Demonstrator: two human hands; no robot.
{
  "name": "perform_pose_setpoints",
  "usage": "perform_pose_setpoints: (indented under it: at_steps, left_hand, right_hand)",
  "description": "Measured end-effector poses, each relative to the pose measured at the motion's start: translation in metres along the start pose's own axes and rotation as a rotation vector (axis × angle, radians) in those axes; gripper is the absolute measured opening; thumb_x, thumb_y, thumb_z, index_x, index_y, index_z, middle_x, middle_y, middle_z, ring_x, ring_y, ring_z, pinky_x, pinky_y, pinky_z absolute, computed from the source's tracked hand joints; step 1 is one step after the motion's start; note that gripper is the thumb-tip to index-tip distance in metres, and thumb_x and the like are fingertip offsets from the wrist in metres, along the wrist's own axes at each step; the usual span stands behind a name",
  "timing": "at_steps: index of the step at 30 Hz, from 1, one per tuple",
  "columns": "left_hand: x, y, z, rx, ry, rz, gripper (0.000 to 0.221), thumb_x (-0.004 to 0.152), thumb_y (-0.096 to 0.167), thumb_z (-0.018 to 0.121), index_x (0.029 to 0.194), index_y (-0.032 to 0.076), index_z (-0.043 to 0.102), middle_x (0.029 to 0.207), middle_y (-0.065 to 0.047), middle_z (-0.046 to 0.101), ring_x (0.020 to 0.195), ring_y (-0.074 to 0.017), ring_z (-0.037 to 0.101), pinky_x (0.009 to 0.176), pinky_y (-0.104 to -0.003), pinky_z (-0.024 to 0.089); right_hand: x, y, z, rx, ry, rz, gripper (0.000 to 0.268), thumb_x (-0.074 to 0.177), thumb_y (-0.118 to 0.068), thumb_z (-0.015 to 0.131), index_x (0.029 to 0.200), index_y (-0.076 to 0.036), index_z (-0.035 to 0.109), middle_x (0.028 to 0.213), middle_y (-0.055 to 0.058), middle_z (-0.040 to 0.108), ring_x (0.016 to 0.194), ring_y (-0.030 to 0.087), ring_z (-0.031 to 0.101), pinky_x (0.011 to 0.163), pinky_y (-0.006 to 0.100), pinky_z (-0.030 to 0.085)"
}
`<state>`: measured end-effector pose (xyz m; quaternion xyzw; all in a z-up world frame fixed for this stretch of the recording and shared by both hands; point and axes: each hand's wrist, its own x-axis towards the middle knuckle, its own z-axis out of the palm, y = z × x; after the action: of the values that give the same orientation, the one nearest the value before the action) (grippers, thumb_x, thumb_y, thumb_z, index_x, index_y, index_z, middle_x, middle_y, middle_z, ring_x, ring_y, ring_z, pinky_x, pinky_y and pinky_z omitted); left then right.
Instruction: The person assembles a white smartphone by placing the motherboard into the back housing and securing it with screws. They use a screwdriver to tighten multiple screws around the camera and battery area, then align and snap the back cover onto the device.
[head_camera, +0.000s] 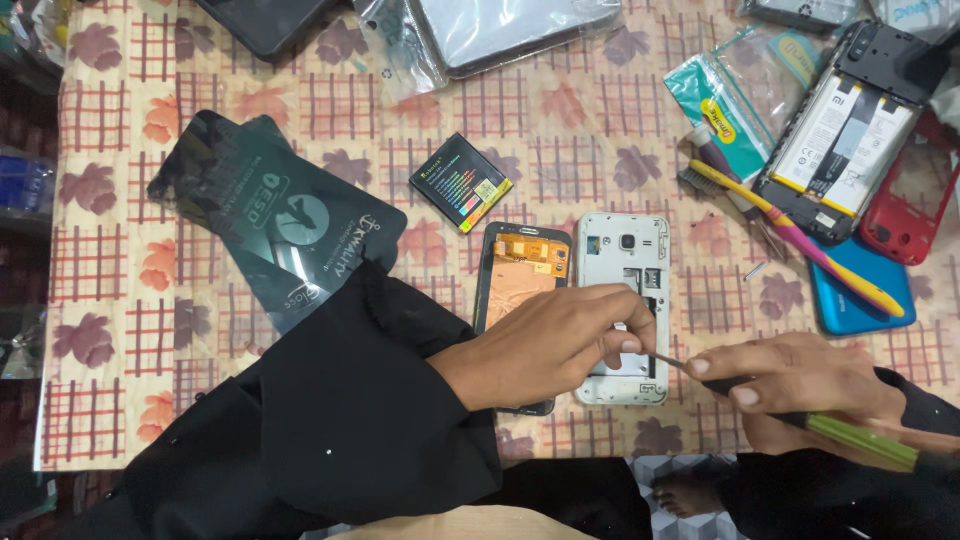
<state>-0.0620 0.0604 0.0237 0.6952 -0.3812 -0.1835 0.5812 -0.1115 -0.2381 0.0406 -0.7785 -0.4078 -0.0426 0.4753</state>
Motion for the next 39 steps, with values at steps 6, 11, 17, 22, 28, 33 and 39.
perform_pose_setpoints:
  at_steps: [6, 11, 17, 22, 28, 33, 39]
  left_hand:
    - [0.002, -0.007, 0.000, 0.017, 0.041, 0.108, 0.013, 0.100, 0.000, 0.056, 0.111, 0.003, 0.062, 0.108, -0.010, 0.071, 0.093, -0.0266, 0.074, 0.078, -0.037, 0.057]
    - [0.004, -0.010, -0.001, -0.068, 0.099, 0.099, 0.021, 0.100, 0.005, 0.057, 0.120, 0.004, 0.064, 0.117, -0.011, 0.067, 0.103, -0.0243, 0.074, 0.085, -0.032, 0.063]
    - [0.004, -0.013, -0.001, -0.042, 0.105, 0.070, 0.021, 0.103, 0.011, 0.057, 0.122, 0.006, 0.063, 0.120, -0.010, 0.067, 0.104, -0.0259, 0.073, 0.089, -0.036, 0.059]
    - [0.002, -0.014, -0.001, 0.006, 0.125, 0.118, 0.021, 0.104, 0.014, 0.058, 0.122, 0.007, 0.063, 0.120, -0.010, 0.068, 0.111, -0.0289, 0.070, 0.094, -0.039, 0.057]
    - [0.000, -0.012, -0.002, -0.027, 0.104, 0.065, 0.025, 0.105, 0.021, 0.057, 0.125, 0.007, 0.059, 0.123, -0.010, 0.066, 0.110, -0.0272, 0.071, 0.093, -0.038, 0.057]
    - [0.000, -0.015, -0.001, 0.004, 0.120, 0.093, 0.025, 0.105, 0.023, 0.058, 0.124, 0.007, 0.059, 0.123, -0.010, 0.066, 0.114, -0.0272, 0.069, 0.095, -0.039, 0.056]
    - [0.003, -0.020, -0.002, -0.017, 0.136, 0.122, 0.025, 0.103, 0.018, 0.058, 0.124, 0.005, 0.059, 0.120, -0.009, 0.068, 0.115, -0.0265, 0.069, 0.096, -0.038, 0.056]
  right_hand:
    - [-0.004, 0.010, -0.022, 0.152, -0.301, 0.173, 0.039, 0.085, 0.001, 0.075, 0.122, -0.002, 0.061, 0.127, 0.028, 0.067, 0.074, 0.015, 0.075, 0.061, 0.029, 0.062]
    - [0.011, 0.008, -0.005, 0.444, -0.209, -0.075, 0.039, 0.099, -0.020, 0.054, 0.130, 0.002, 0.060, 0.132, 0.033, 0.063, 0.072, 0.014, 0.075, 0.068, 0.035, 0.066]
    - [0.016, -0.004, -0.017, 0.433, -0.619, 0.244, 0.095, 0.097, -0.075, 0.024, 0.136, 0.004, 0.059, 0.142, 0.034, 0.057, 0.092, 0.031, 0.064, 0.086, 0.049, 0.043]
    - [0.007, 0.014, -0.008, 0.443, -0.748, 0.343, 0.102, 0.088, -0.084, 0.026, 0.137, 0.001, 0.056, 0.141, 0.029, 0.054, 0.089, 0.025, 0.064, 0.093, 0.046, 0.046]
    - [0.017, 0.000, -0.010, 0.327, -0.748, 0.387, 0.101, 0.089, -0.085, 0.027, 0.136, -0.002, 0.060, 0.145, 0.029, 0.054, 0.117, 0.035, 0.056, 0.102, 0.051, 0.038]
    - [0.040, 0.003, 0.008, 0.481, -0.668, 0.271, 0.097, 0.095, -0.077, 0.028, 0.136, 0.005, 0.061, 0.141, 0.028, 0.056, 0.129, 0.043, 0.057, 0.112, 0.054, 0.044]
    - [0.061, -0.010, 0.007, 0.458, -0.667, 0.320, 0.070, 0.100, -0.054, 0.041, 0.130, 0.005, 0.065, 0.134, 0.023, 0.060, 0.129, 0.039, 0.051, 0.111, 0.056, 0.036]
